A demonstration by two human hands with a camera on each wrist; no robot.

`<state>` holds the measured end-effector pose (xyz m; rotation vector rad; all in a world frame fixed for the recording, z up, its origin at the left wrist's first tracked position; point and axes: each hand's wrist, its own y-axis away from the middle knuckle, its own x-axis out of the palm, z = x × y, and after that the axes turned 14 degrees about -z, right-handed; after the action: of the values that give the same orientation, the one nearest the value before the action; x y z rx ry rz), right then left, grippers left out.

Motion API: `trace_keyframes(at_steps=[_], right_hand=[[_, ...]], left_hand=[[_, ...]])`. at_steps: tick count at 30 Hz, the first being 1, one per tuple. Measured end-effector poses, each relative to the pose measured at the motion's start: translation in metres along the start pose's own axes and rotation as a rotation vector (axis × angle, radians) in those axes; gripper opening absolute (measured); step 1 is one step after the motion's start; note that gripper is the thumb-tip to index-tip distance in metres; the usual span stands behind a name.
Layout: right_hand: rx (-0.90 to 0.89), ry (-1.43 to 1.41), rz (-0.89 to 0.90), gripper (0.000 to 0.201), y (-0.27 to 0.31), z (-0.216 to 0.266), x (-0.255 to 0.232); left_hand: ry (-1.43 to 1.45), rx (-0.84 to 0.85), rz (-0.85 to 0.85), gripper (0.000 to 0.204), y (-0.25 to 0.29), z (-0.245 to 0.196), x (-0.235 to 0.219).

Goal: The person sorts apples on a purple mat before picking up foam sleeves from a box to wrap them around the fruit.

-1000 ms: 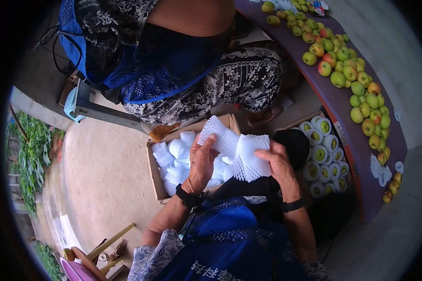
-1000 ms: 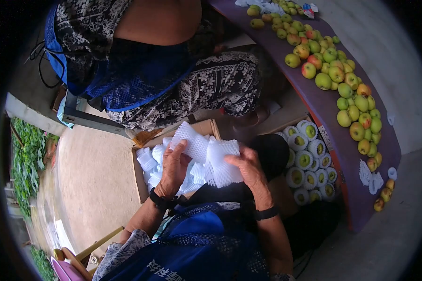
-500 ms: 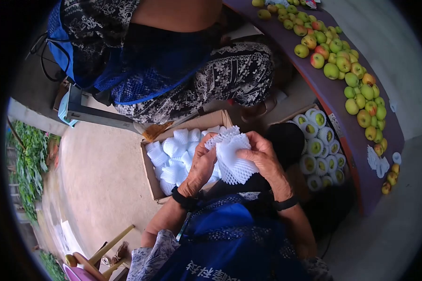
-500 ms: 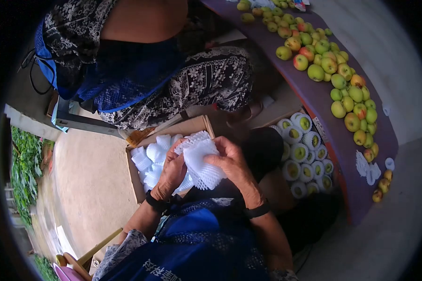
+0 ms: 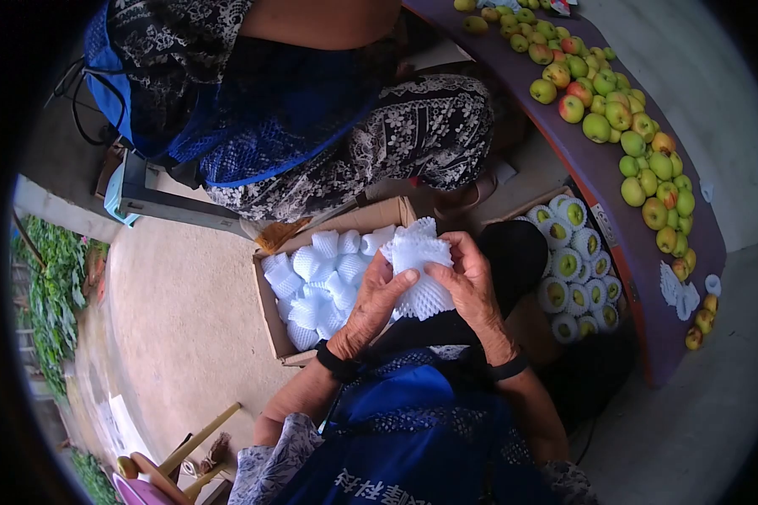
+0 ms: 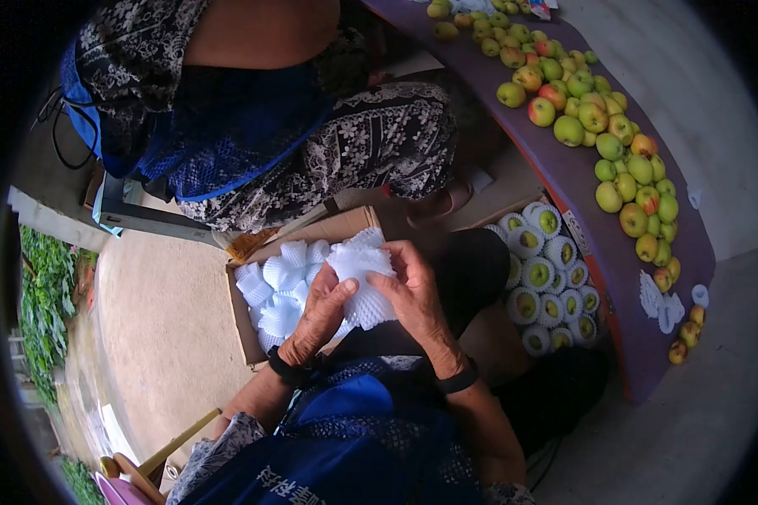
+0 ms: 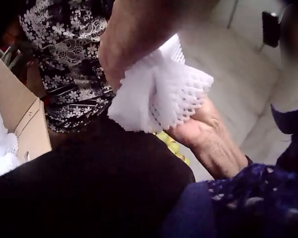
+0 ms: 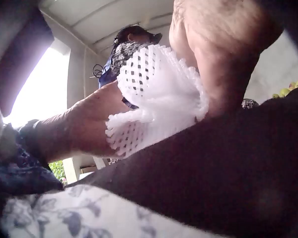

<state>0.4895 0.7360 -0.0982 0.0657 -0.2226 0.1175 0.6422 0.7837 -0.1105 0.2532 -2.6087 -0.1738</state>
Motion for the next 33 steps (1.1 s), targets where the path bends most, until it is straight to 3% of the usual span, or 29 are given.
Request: trace_keyframes(at_steps=[6,8,9,12,14,17,21,23,31,33], right_hand=[[-0.112,0.078,0.083,0.036,-0.002,-0.009,-0.006],[-0.322,0.215,0.034,0.037,-0.004,-0.008,-0.006],[-0.318,0.215,0.032,0.037,-0.005,-0.009,-0.005],[-0.205,0.094,0.016,0.041,-0.004,-0.003,-0.001],[0.038,-0.088,0.020,0.047,0.000,0.007,0.000],[0.163,-0.174,0.083,0.049,-0.004,0.000,-0.007],[0.226,-0.060,0.148,0.045,-0.005,-0.008,-0.010],[0.187,-0.135,0.030,0.042,-0.005,-0.006,-0.008],[0.174,-0.113,0.061,0.044,-0.005,-0.002,-0.006],[0.188,-0.144,0.062,0.044,-0.004,-0.003,-0.007]], left_hand=[[0.002,0.017,-0.026,0.054,-0.001,0.007,-0.003],[0.033,0.044,-0.077,0.047,0.002,0.005,0.000],[0.032,0.039,-0.078,0.047,0.002,0.003,0.000],[0.047,0.026,-0.082,0.042,0.001,0.001,0.001],[-0.007,0.050,-0.028,0.042,-0.001,0.003,-0.005],[-0.119,0.056,0.005,0.043,-0.004,-0.002,-0.009],[-0.147,0.108,-0.037,0.049,-0.001,-0.007,0.003],[-0.337,0.131,-0.047,0.057,0.002,-0.006,0.007],[-0.287,-0.022,-0.061,0.049,0.005,0.002,0.001],[-0.326,0.054,0.039,0.052,0.003,0.000,0.001]])
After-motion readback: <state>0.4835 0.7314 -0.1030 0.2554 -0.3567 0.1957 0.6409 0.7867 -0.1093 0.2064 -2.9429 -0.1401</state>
